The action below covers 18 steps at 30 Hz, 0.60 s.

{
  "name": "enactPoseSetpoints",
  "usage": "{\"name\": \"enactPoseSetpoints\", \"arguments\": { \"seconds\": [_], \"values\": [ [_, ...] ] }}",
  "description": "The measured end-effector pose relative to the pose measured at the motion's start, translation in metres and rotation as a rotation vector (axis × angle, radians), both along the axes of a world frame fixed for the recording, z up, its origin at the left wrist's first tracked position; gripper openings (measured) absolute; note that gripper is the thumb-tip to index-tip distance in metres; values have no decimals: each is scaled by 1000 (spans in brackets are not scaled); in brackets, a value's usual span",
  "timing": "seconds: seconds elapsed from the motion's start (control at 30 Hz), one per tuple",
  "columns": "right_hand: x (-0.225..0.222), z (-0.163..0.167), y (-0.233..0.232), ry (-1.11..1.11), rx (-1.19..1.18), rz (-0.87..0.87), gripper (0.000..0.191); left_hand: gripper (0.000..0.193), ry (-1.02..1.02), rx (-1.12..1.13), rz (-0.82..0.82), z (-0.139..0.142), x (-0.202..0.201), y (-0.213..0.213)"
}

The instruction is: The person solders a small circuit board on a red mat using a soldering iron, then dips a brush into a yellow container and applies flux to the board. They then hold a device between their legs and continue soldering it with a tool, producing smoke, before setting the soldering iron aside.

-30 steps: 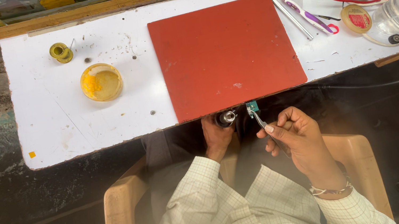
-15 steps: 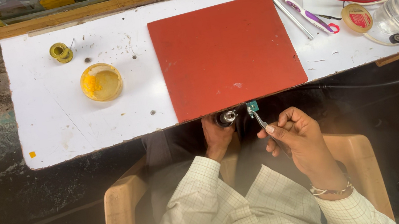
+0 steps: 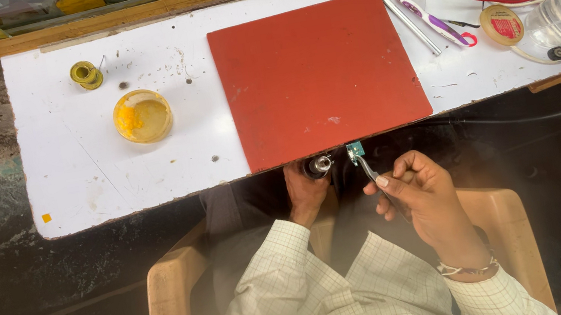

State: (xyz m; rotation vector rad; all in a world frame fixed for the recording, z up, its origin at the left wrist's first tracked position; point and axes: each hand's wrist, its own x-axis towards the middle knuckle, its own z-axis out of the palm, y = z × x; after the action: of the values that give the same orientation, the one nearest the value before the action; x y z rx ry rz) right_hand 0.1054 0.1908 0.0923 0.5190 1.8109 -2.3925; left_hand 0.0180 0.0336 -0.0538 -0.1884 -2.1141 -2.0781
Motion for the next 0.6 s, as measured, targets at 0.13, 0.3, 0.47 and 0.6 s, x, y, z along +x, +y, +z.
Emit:
{"name": "enactPoseSetpoints", "arguments": {
  "seconds": [0.13, 0.3, 0.47, 0.6],
  "values": [
    [5, 2, 7, -28, 8, -19, 17, 33, -46, 28, 2, 1, -1, 1],
    [10, -1, 14, -32, 8, -34, 17, 34, -38, -2, 26, 3, 0, 3],
    [10, -3, 14, -41, 3, -37, 16, 31, -98, -39, 33, 5, 0, 2],
    [11, 2, 10, 39, 148, -49, 17, 30, -96, -11, 22, 7, 1, 2]
  ]
}}
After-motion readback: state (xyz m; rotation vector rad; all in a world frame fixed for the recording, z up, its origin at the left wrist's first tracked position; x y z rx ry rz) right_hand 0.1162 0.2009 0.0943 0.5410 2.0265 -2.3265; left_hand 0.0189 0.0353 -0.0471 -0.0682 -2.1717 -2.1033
